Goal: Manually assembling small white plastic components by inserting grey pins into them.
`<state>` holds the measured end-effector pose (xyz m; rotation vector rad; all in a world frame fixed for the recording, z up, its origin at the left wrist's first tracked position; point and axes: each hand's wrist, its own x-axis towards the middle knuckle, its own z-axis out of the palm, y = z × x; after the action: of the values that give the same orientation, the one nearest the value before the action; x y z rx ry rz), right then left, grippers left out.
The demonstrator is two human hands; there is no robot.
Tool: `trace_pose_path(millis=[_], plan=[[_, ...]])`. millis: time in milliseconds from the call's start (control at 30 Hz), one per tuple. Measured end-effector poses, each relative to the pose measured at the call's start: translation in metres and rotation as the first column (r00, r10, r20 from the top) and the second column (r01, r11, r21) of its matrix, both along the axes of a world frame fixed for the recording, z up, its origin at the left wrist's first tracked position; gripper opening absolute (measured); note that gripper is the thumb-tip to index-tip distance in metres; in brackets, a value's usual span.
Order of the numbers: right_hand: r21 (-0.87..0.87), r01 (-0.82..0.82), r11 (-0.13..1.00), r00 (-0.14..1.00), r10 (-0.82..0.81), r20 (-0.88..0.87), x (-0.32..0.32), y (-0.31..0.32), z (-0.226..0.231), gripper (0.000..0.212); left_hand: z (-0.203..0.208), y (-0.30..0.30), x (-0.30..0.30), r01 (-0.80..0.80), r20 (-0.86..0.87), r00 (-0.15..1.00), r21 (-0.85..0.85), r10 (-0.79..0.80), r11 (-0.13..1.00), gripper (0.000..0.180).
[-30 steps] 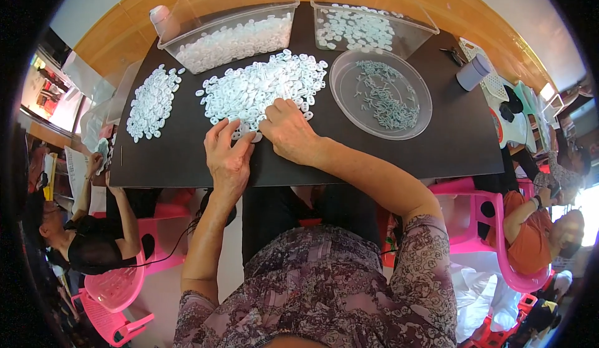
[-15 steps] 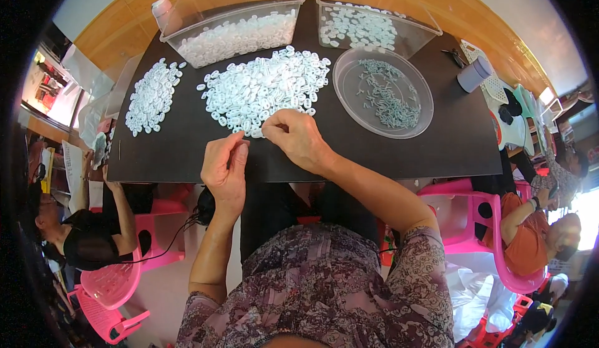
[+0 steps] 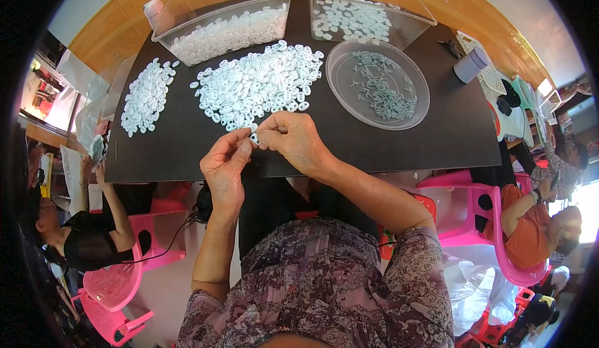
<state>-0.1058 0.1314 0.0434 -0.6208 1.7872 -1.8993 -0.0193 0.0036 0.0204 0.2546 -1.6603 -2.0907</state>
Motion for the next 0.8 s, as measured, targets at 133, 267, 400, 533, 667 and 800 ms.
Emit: trace_pose_path(millis=[133, 267, 400, 533, 667, 800], plan=[[-0.030, 0.027, 0.999, 0.996, -0.029, -0.086, 0.005, 0.000, -0.005, 0.009, -0.001, 0.005, 0.000, -0.058, -0.006, 0.998, -0.001, 0.058, 0.998, 0.022], [0.088, 0.261, 0.961, 0.733, -0.138, -0.666, 0.011, 0.002, -0.005, 0.009, 0.004, 0.008, 0.007, -0.078, 0.033, 0.996, 0.013, 0.078, 0.997, 0.021], [-0.111, 0.290, 0.951, 0.160, -0.163, -0.974, 0.015, -0.001, -0.009, 0.019, 0.010, 0.017, 0.009, -0.026, 0.027, 0.999, 0.156, 0.022, 0.987, 0.020], [-0.109, 0.284, 0.952, 0.159, -0.159, -0.974, 0.023, -0.001, -0.012, 0.030, 0.006, 0.015, 0.011, 0.010, 0.012, 1.000, 0.305, -0.015, 0.952, 0.018], [-0.073, 0.253, 0.965, 0.398, -0.172, -0.901, 0.028, 0.002, -0.015, 0.027, -0.001, 0.010, 0.010, 0.033, 0.029, 0.998, 0.366, -0.047, 0.930, 0.017], [-0.003, 0.188, 0.982, 0.714, -0.139, -0.686, 0.030, 0.006, -0.010, 0.018, -0.003, 0.010, 0.010, 0.040, 0.033, 0.998, 0.393, -0.058, 0.918, 0.013]])
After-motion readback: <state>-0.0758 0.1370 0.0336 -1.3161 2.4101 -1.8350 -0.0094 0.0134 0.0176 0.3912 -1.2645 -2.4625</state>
